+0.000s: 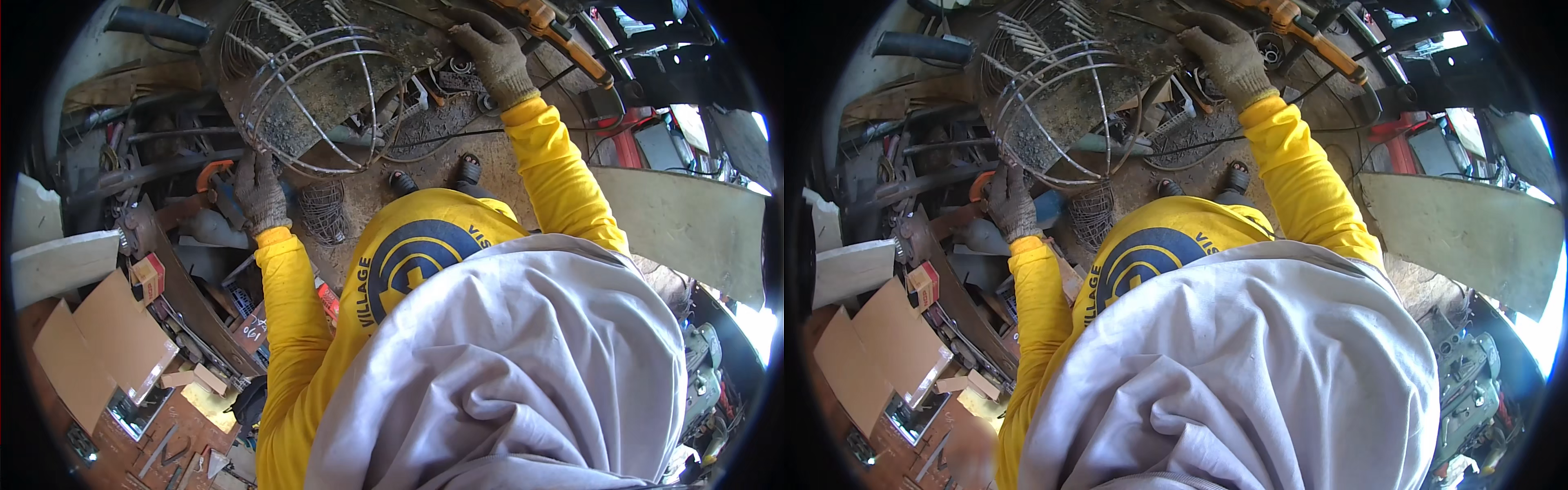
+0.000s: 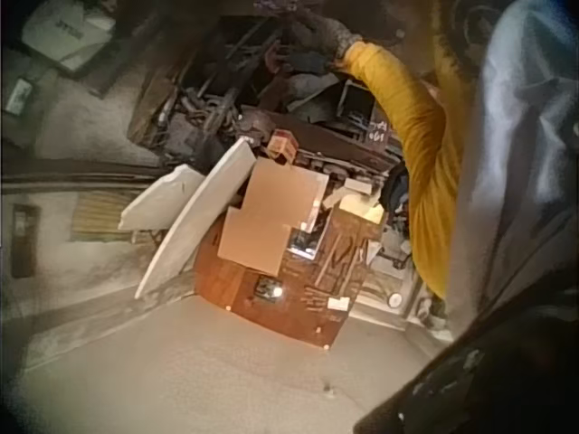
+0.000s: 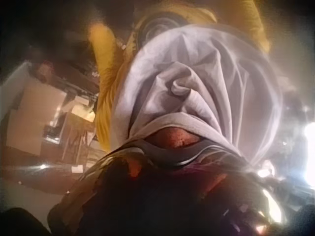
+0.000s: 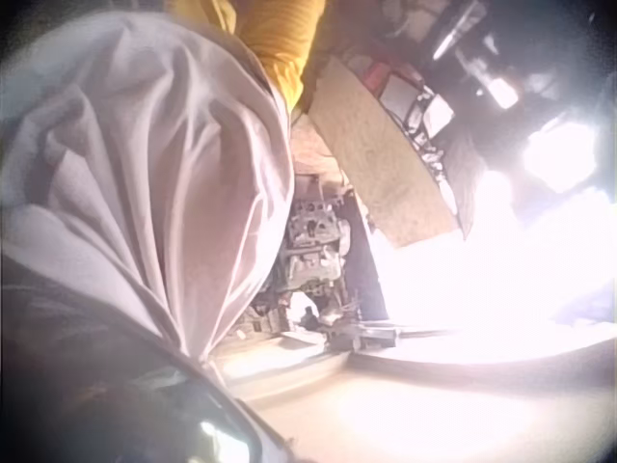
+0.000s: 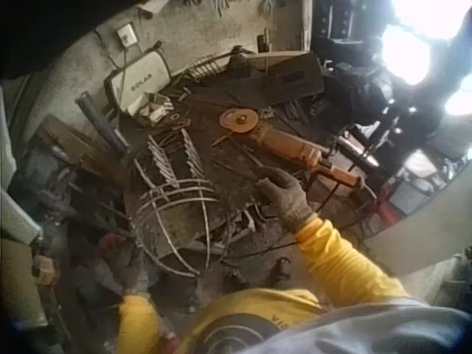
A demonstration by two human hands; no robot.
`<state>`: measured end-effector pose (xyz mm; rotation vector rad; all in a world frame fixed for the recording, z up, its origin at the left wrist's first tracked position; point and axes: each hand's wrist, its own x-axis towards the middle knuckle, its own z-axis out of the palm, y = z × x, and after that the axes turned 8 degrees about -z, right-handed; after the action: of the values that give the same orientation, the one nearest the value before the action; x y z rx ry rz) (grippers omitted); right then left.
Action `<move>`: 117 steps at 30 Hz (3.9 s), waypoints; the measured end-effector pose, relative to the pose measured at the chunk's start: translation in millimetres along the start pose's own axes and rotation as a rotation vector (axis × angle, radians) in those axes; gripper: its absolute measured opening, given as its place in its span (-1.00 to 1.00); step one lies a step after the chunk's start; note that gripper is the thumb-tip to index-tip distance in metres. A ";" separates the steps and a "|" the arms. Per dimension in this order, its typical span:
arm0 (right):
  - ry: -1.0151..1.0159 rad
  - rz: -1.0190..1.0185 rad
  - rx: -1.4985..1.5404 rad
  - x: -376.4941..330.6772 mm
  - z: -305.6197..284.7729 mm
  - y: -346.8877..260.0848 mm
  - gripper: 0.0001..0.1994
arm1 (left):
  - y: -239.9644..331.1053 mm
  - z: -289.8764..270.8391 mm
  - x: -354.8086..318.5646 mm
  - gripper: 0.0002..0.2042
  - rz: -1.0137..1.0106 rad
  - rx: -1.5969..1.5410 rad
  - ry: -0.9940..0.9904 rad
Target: The person uses an angle grinder on a metal cage, strikes it with a hammer, and uses a welding tool to join metal pieces together on a workbench.
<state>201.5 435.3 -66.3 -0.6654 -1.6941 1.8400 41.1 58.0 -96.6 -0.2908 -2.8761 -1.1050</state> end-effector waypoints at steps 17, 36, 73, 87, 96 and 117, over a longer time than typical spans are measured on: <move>-0.315 -0.672 -0.982 13.4 29.3 42.5 -0.67 | 20.2 5.4 -3.9 -0.70 0.062 -0.070 0.065; -0.383 -0.512 -0.921 15.7 39.4 37.2 -0.70 | -20.7 10.6 3.3 -0.64 0.032 -0.174 -0.008; -0.360 -0.547 -0.872 12.9 41.3 33.8 -0.72 | 83.0 -13.6 22.2 -0.79 0.474 0.240 0.109; -0.360 -0.534 -0.916 14.9 39.6 37.9 -0.72 | 69.7 -8.8 30.2 -0.78 0.526 0.137 0.090; -0.394 -0.497 -1.018 12.4 41.4 32.6 -0.71 | 37.7 -6.4 0.2 -0.76 0.365 -0.165 0.208; -0.889 -0.134 0.015 -24.1 9.3 -77.0 -0.54 | 64.8 -72.8 -14.3 -0.83 0.137 -0.289 -0.095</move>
<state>217.6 416.4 11.1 0.3528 -2.1556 2.1970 65.8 54.2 -1.4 -0.5580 -2.7181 -1.5158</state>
